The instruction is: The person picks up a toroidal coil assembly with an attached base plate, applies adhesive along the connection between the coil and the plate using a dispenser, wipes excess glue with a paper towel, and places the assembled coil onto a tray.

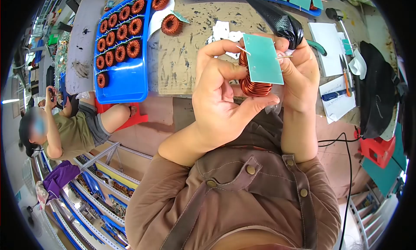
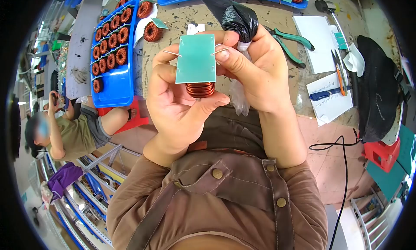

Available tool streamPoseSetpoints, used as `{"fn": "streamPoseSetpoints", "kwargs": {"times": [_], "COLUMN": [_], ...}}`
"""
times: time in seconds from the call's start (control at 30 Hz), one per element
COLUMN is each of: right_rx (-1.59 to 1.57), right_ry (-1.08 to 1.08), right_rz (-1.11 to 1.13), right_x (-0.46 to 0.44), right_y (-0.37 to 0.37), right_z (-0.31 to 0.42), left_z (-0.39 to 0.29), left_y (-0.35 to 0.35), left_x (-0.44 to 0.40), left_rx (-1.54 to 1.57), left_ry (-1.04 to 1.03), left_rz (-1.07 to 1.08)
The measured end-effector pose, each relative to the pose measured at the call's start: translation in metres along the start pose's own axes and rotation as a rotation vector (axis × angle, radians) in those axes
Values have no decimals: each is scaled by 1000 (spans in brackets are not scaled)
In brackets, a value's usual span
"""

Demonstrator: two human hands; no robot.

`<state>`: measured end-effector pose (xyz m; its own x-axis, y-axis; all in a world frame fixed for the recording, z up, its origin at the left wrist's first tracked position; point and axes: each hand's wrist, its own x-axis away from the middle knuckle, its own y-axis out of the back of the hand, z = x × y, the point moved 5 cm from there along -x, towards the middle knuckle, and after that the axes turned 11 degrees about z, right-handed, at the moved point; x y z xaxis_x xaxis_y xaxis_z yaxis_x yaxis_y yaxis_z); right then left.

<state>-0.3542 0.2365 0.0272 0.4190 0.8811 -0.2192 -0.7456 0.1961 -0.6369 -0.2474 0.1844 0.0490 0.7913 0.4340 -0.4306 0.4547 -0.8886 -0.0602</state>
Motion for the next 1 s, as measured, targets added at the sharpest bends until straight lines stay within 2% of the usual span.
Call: {"fn": "streamPoseSetpoints", "kwargs": {"times": [0.43, 0.67, 0.77, 0.83, 0.9, 1.0], "right_rx": [34, 49, 136, 331, 397, 245], "right_ry": [-34, 66, 149, 92, 51, 49], "right_rz": [-14, 41, 63, 44, 55, 127], "right_x": [2, 7, 9, 9, 7, 0], "right_y": [-1, -8, -12, -12, -11, -7], "right_z": [8, 19, 26, 27, 26, 25], "left_z": [5, 5, 4, 2, 2, 2], "left_y": [-1, 0, 3, 1, -2, -5], "left_x": [0, -1, -1, -2, -2, 1], "left_rx": [175, 64, -18, -71, 1, 267], "left_ry": [82, 87, 78, 35, 38, 119], "left_rz": [-25, -43, -55, -60, -30, -15]}}
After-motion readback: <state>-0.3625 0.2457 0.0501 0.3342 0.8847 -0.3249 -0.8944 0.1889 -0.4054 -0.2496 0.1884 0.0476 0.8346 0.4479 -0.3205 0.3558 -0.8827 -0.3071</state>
